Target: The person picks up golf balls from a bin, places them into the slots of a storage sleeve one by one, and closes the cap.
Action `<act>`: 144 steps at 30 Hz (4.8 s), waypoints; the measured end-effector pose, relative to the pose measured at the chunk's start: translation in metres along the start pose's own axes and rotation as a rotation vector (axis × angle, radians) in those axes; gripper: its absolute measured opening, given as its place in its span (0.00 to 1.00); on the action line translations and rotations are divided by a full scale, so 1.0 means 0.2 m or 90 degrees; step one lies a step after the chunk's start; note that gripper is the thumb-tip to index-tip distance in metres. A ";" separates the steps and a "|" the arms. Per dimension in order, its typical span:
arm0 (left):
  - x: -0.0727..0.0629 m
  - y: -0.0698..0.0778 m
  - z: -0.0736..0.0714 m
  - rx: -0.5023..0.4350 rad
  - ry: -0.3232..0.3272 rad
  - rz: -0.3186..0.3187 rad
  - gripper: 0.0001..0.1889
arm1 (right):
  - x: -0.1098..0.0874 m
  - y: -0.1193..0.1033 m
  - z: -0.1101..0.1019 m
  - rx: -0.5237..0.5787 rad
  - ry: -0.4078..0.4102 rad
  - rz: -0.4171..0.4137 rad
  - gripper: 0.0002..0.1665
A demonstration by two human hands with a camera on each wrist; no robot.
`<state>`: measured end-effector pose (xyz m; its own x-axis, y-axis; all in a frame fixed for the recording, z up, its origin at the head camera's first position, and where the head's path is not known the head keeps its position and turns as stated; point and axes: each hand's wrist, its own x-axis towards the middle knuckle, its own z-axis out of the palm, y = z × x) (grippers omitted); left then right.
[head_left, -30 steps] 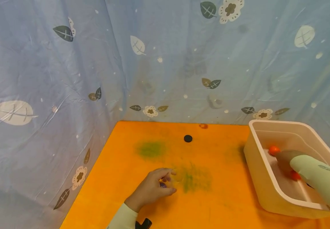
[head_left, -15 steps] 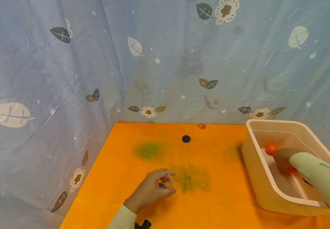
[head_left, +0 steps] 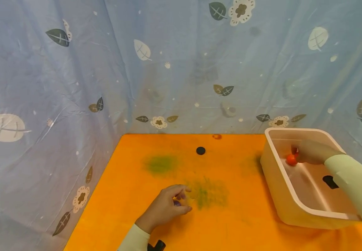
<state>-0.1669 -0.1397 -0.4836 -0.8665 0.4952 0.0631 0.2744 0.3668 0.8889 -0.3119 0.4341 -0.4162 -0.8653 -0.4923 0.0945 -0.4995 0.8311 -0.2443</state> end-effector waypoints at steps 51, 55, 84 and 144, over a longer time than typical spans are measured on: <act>0.06 0.04 0.01 0.000 -0.029 0.034 0.19 | 0.18 -1.49 0.19 0.446 0.156 -0.238 0.20; 0.06 0.04 0.02 0.006 -0.026 0.044 0.20 | 0.18 -1.51 0.27 0.479 0.117 -0.226 0.19; 0.06 0.05 0.04 0.016 -0.023 0.066 0.16 | 0.16 -1.56 0.44 0.505 0.014 -0.176 0.16; 0.01 0.05 0.00 0.037 -0.031 -0.006 0.26 | 0.23 -0.50 -0.59 -0.006 -0.005 0.149 0.26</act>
<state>-0.1660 -0.1344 -0.4751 -0.8485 0.5283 0.0310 0.2905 0.4162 0.8616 -0.3063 0.3585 -0.2732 -0.9571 -0.2883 0.0288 -0.2861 0.9250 -0.2499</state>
